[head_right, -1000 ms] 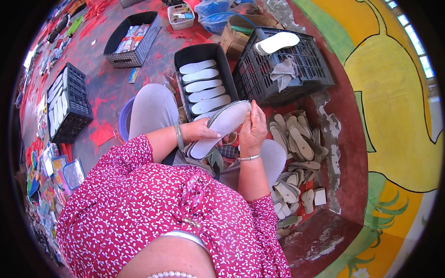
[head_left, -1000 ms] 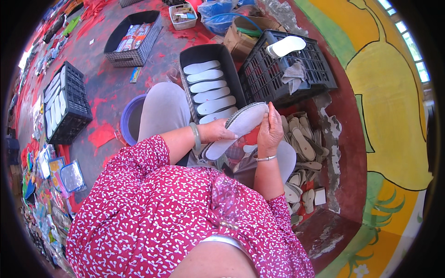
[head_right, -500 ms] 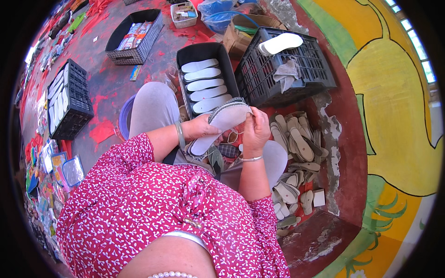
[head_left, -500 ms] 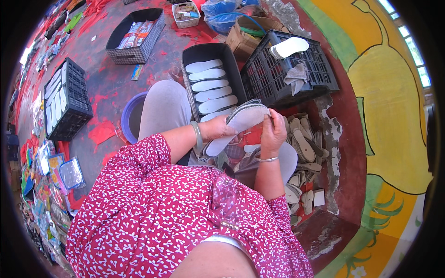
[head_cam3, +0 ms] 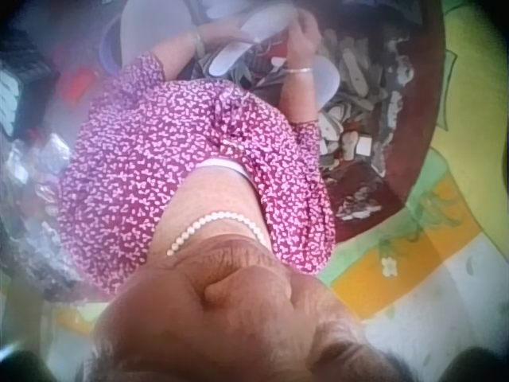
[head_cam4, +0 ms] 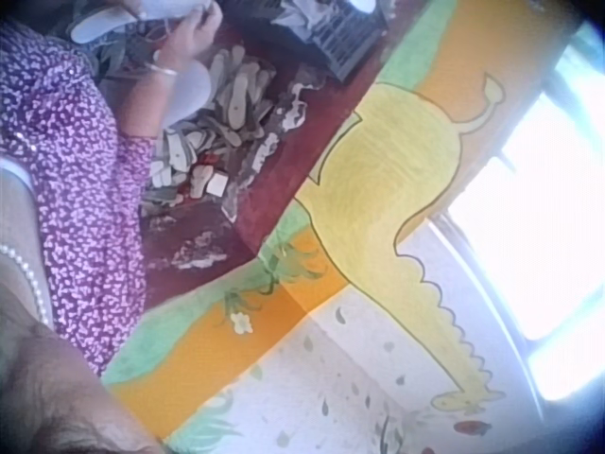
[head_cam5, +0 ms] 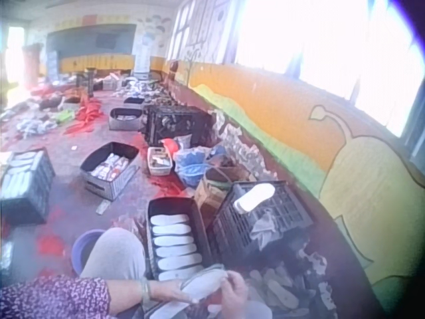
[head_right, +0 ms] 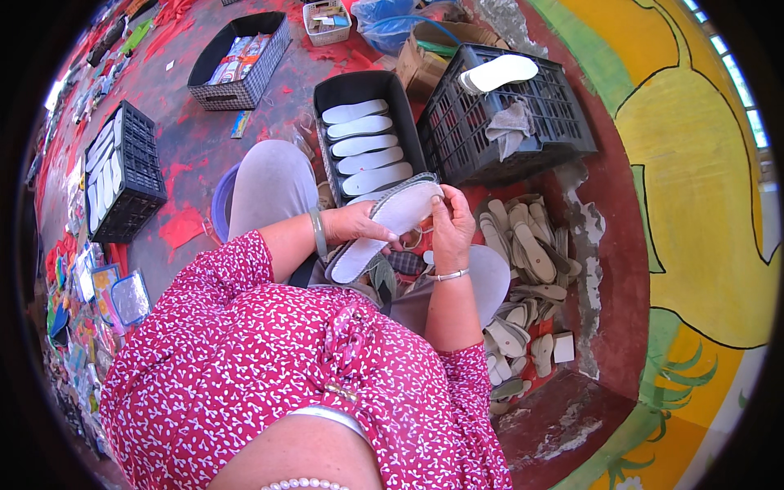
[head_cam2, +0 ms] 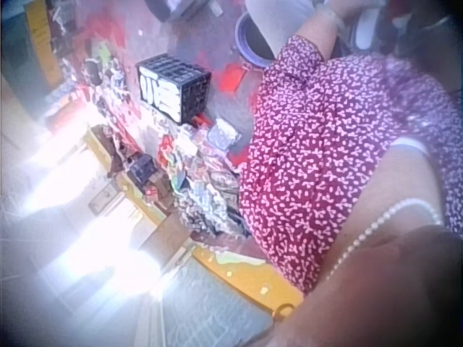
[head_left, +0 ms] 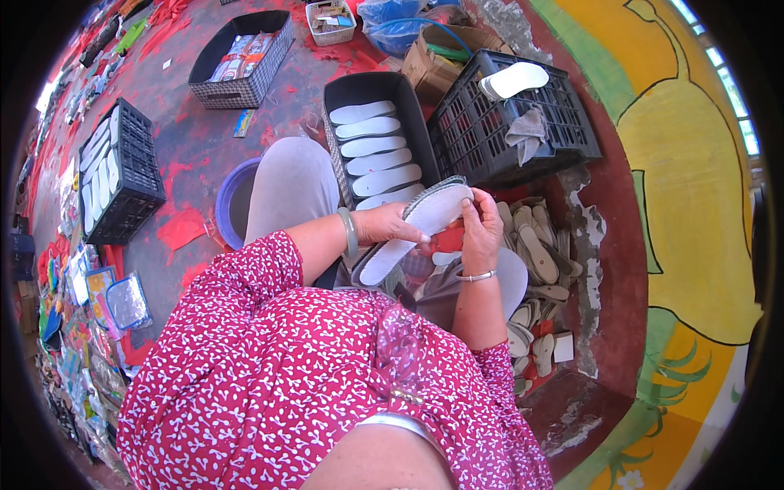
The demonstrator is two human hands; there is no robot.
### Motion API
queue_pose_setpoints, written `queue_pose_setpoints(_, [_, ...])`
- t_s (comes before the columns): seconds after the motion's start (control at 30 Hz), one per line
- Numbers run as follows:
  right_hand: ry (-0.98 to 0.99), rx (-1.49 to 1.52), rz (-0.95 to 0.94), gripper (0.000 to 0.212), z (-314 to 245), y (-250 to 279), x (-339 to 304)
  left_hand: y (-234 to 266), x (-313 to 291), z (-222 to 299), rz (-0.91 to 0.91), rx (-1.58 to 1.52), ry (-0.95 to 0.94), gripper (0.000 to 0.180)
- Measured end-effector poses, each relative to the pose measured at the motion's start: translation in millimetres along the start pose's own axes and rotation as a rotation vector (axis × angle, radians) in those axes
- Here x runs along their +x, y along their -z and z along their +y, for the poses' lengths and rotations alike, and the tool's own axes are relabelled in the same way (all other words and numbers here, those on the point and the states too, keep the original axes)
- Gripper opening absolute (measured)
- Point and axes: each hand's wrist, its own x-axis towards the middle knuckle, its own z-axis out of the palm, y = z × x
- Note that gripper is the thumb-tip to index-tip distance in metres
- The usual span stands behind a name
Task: The person sorts through a pile of shoe insoles, picking them up one by one, wiping them with a cloth, and placing them into a black plastic crate.
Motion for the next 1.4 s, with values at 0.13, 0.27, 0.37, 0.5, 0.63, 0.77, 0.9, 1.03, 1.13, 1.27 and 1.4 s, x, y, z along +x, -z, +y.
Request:
queue_pose_setpoints(0.13, [-0.027, -0.106, 0.021, 0.025, 1, 3, 0, 3, 1, -2, -0.069, -0.075, 0.046, 0.041])
queue_pose_setpoints(0.27, [-0.052, 0.181, -0.013, 0.037, -9, -8, 2, 1, -2, 5, -0.072, -0.145, 0.089, 0.041])
queue_pose_setpoints(0.37, [-0.271, 0.499, -0.266, 0.034, -14, -4, -1, 4, -3, 4, -0.091, -0.184, 0.152, 0.040])
queue_pose_setpoints(0.5, [-0.251, 0.499, -0.040, 0.019, 6, 15, 8, 11, 1, 4, -0.102, -0.328, 0.193, 0.040])
queue_pose_setpoints(0.63, [-0.221, 0.540, 0.315, 0.022, 6, 38, 14, 12, 0, 22, -0.036, -0.623, 0.111, 0.051])
queue_pose_setpoints(0.77, [-0.223, 0.552, 0.427, 0.025, 14, 51, 16, 12, -8, 33, 0.037, -0.713, -0.040, 0.056])
queue_pose_setpoints(0.9, [-0.208, 0.543, 0.465, 0.027, 20, 55, 17, 9, -10, 30, 0.046, -0.411, -0.258, 0.067])
queue_pose_setpoints(1.03, [-0.208, 0.501, 0.500, 0.030, 19, 53, 17, 5, -8, 32, 0.096, -0.290, -0.446, 0.088])
queue_pose_setpoints(1.13, [-0.235, 0.523, 0.399, 0.031, 16, 54, 17, 14, -1, 29, 0.184, -0.066, -0.489, 0.082])
queue_pose_setpoints(1.27, [-0.231, 0.532, 0.409, 0.032, 11, 49, 15, 9, -9, 34, 0.186, -0.371, -0.376, 0.069])
queue_pose_setpoints(1.4, [-0.204, 0.534, 0.377, 0.031, 8, 49, 15, 10, -10, 35, 0.164, -0.395, -0.370, 0.063])
